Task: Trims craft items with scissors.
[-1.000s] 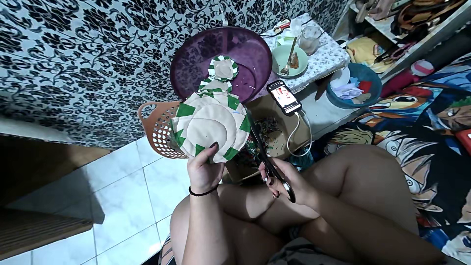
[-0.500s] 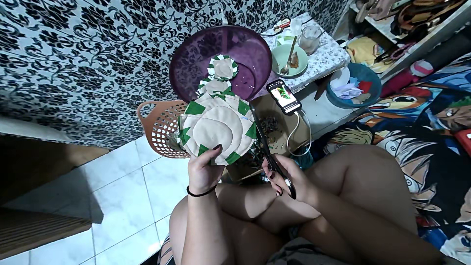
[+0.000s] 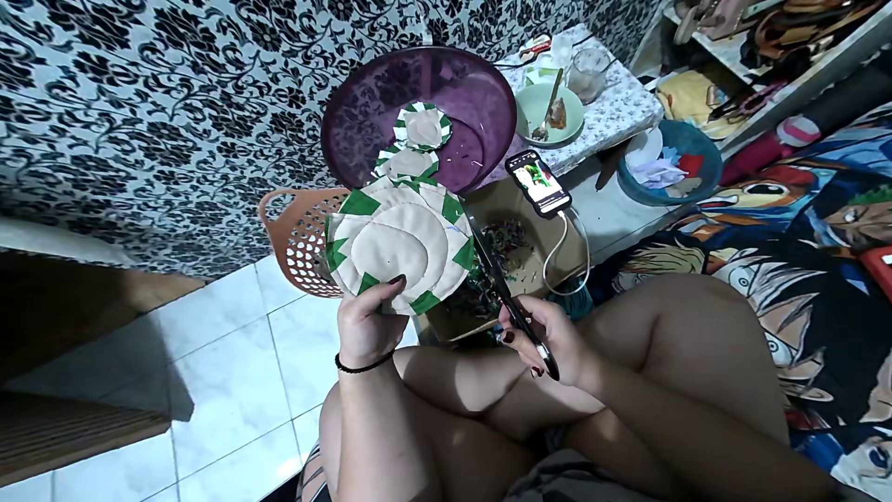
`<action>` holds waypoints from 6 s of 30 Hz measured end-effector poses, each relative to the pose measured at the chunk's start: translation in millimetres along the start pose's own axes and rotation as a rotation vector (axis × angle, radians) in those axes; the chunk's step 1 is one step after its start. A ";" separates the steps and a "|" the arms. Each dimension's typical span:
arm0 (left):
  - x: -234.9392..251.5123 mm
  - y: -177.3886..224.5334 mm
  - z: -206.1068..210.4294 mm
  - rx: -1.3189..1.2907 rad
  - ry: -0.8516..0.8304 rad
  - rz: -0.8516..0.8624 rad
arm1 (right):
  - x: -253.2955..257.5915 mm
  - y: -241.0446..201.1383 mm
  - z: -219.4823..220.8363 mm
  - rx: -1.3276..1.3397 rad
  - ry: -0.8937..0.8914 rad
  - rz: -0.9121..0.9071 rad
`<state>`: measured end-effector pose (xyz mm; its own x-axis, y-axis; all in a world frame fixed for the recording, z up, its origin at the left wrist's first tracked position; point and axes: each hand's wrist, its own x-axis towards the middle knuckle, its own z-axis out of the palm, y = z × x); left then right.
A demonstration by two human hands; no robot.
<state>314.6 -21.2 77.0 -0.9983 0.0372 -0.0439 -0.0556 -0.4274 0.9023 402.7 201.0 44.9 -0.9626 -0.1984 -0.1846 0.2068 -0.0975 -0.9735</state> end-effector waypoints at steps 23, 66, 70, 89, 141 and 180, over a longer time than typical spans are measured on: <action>13.0 4.5 -15.8 0.300 0.122 0.138 | -1.3 2.5 4.2 -0.086 0.011 0.022; 5.3 1.6 -9.2 0.382 -0.059 0.103 | 1.2 5.4 1.1 -0.033 0.020 0.039; 5.7 3.2 -10.7 0.388 -0.062 0.111 | 0.4 2.9 1.4 -0.038 0.025 0.067; 8.6 14.0 -28.0 0.455 -0.059 0.182 | -1.7 0.9 2.0 -0.102 0.029 0.087; 18.1 -12.5 -11.3 -0.605 -0.161 0.042 | -5.7 1.7 14.6 -0.227 -0.072 -0.028; 11.5 -23.0 14.6 -0.718 -0.063 0.123 | -6.2 3.8 17.5 -0.264 -0.052 0.021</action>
<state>304.6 2.2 62.0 -0.9965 -0.0064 0.0838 0.0391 -0.9181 0.3943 412.5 184.8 44.7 -0.9467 -0.2485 -0.2048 0.1674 0.1633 -0.9723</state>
